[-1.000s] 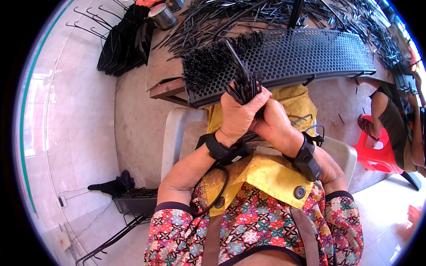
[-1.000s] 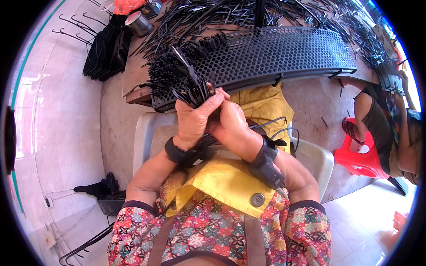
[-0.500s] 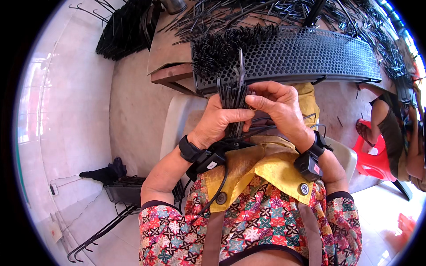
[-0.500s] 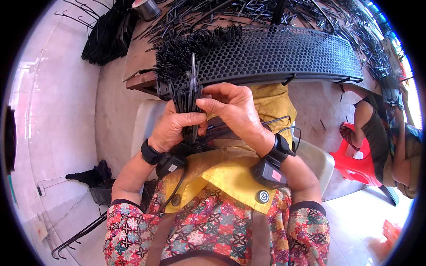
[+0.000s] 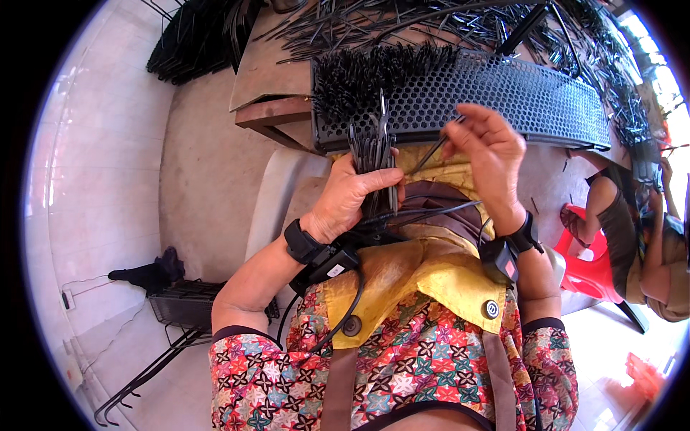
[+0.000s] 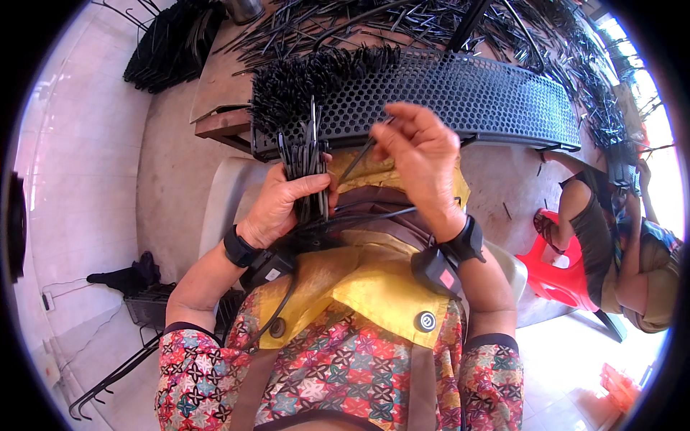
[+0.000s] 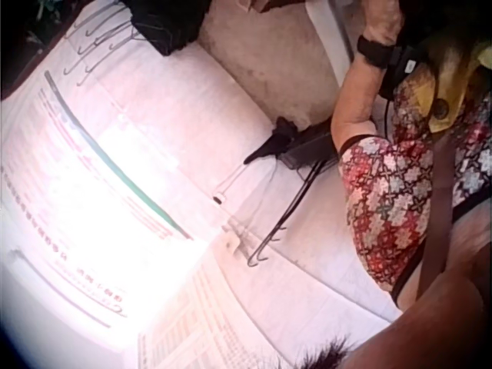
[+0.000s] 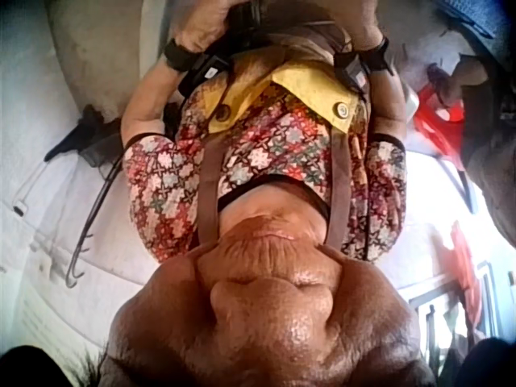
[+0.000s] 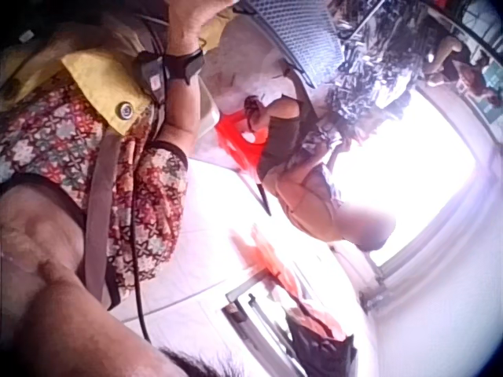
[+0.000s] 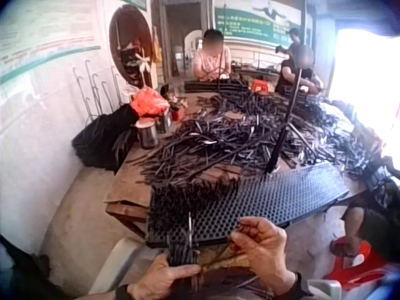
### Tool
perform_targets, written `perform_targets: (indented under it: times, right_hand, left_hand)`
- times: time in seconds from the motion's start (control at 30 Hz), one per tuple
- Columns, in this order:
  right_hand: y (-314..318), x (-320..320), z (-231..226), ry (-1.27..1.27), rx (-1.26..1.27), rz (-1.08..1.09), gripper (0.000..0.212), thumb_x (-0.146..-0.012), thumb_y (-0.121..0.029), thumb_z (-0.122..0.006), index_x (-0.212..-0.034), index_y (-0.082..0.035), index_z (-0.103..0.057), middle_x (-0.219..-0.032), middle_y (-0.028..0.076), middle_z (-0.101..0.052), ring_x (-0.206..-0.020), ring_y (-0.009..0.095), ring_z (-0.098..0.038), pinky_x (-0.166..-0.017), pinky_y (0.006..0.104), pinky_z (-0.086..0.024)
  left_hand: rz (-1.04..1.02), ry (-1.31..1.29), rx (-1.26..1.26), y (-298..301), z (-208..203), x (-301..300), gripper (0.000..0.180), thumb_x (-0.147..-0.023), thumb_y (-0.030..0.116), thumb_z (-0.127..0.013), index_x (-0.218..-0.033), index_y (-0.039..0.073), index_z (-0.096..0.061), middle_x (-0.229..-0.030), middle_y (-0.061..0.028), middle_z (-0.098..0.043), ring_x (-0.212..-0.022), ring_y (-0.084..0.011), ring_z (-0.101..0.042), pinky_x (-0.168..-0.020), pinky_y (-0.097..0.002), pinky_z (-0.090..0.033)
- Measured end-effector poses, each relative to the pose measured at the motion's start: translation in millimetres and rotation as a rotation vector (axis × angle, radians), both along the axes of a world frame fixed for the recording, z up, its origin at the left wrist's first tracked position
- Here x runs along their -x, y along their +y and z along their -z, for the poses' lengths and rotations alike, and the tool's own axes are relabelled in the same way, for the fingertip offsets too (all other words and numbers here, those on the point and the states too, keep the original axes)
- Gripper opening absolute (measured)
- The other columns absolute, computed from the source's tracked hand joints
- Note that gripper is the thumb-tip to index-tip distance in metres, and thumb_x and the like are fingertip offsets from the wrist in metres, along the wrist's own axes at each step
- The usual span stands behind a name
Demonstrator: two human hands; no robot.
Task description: The person inserts black filaments into holes on a rectangular plastic grid by hand while holding a bundle of the filaments in one hand.
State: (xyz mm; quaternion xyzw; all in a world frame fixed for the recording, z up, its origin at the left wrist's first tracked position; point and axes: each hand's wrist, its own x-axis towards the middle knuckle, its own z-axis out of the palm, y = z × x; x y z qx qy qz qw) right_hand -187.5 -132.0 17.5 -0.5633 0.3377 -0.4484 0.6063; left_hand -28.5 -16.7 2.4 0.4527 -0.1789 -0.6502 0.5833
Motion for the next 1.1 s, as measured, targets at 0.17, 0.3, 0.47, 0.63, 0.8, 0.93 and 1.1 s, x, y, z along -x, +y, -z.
perform_targets:
  times: [0.17,0.3,0.47,0.63,0.8,0.93,1.1]
  right_hand:
    - [-42.4,-9.8,-10.0,0.030,0.433,0.218,0.018,-0.081,0.002,-0.064,-0.099,0.000,-0.061,-0.074,0.002,-0.064,-0.062,0.007,-0.060,-0.057,0.0188,-0.050]
    - [-61.3,-29.0,-5.6,0.028,0.663,0.264,0.017,-0.080,0.000,-0.066,-0.097,0.000,-0.062,-0.076,0.003,-0.065,-0.064,0.007,-0.061,-0.059,0.0194,-0.050]
    - [-68.5,-45.3,-2.6,0.234,1.015,0.292,0.020,-0.075,-0.001,-0.068,-0.094,-0.002,-0.063,-0.079,0.011,-0.065,-0.068,0.024,-0.064,-0.061,0.0283,-0.050]
    - [-75.2,-48.4,-12.2,0.320,1.342,0.267,0.021,-0.075,-0.001,-0.069,-0.096,-0.002,-0.064,-0.085,0.010,-0.067,-0.072,0.021,-0.066,-0.064,0.0265,-0.051]
    - [-78.8,-48.8,-6.1,0.358,1.398,0.144,0.029,-0.074,0.003,-0.062,-0.103,-0.003,-0.060,-0.077,0.013,-0.062,-0.070,0.029,-0.062,-0.062,0.0352,-0.051]
    - [-68.9,-47.4,-5.4,0.755,1.367,-0.017,0.027,-0.076,-0.005,-0.064,-0.102,0.001,-0.060,-0.074,0.013,-0.059,-0.069,0.031,-0.062,-0.059,0.0367,-0.051]
    - [-37.9,-37.1,-11.8,0.409,0.470,-0.161,0.039,-0.078,-0.016,-0.071,-0.109,0.003,-0.058,-0.073,0.014,-0.064,-0.053,0.019,-0.059,-0.046,0.0260,-0.045]
  left_hand:
    - [-0.017,0.027,0.044,1.7,2.7,-0.4,0.019,-0.079,0.004,-0.066,-0.095,0.001,-0.056,-0.075,-0.0064,-0.061,-0.060,-0.0158,-0.061,-0.051,-0.0270,-0.049]
    - [-0.021,0.036,0.033,2.6,5.0,-0.4,0.019,-0.077,0.001,-0.067,-0.095,0.001,-0.057,-0.075,-0.0057,-0.061,-0.060,-0.0152,-0.060,-0.052,-0.0268,-0.049]
    - [-0.023,0.054,0.049,4.4,4.2,-0.3,0.020,-0.076,-0.002,-0.068,-0.094,0.001,-0.058,-0.075,-0.0047,-0.060,-0.059,-0.0148,-0.060,-0.054,-0.0269,-0.049]
    - [0.021,0.047,0.057,5.2,5.5,-1.0,0.021,-0.075,-0.001,-0.068,-0.092,0.001,-0.058,-0.075,-0.0047,-0.060,-0.059,-0.0148,-0.060,-0.054,-0.0266,-0.049]
    - [0.048,0.089,0.070,4.9,5.3,-0.7,0.021,-0.074,0.000,-0.069,-0.092,0.001,-0.058,-0.076,-0.0051,-0.060,-0.059,-0.0149,-0.059,-0.053,-0.0262,-0.048]
    - [0.079,0.076,0.073,4.8,4.6,-1.2,0.021,-0.074,0.001,-0.069,-0.092,0.001,-0.058,-0.077,-0.0055,-0.060,-0.060,-0.0150,-0.060,-0.053,-0.0262,-0.048]
    - [0.105,0.066,0.103,4.4,1.5,-0.7,0.021,-0.075,0.001,-0.069,-0.093,0.000,-0.058,-0.079,-0.0063,-0.061,-0.060,-0.0152,-0.060,-0.055,-0.0264,-0.048]
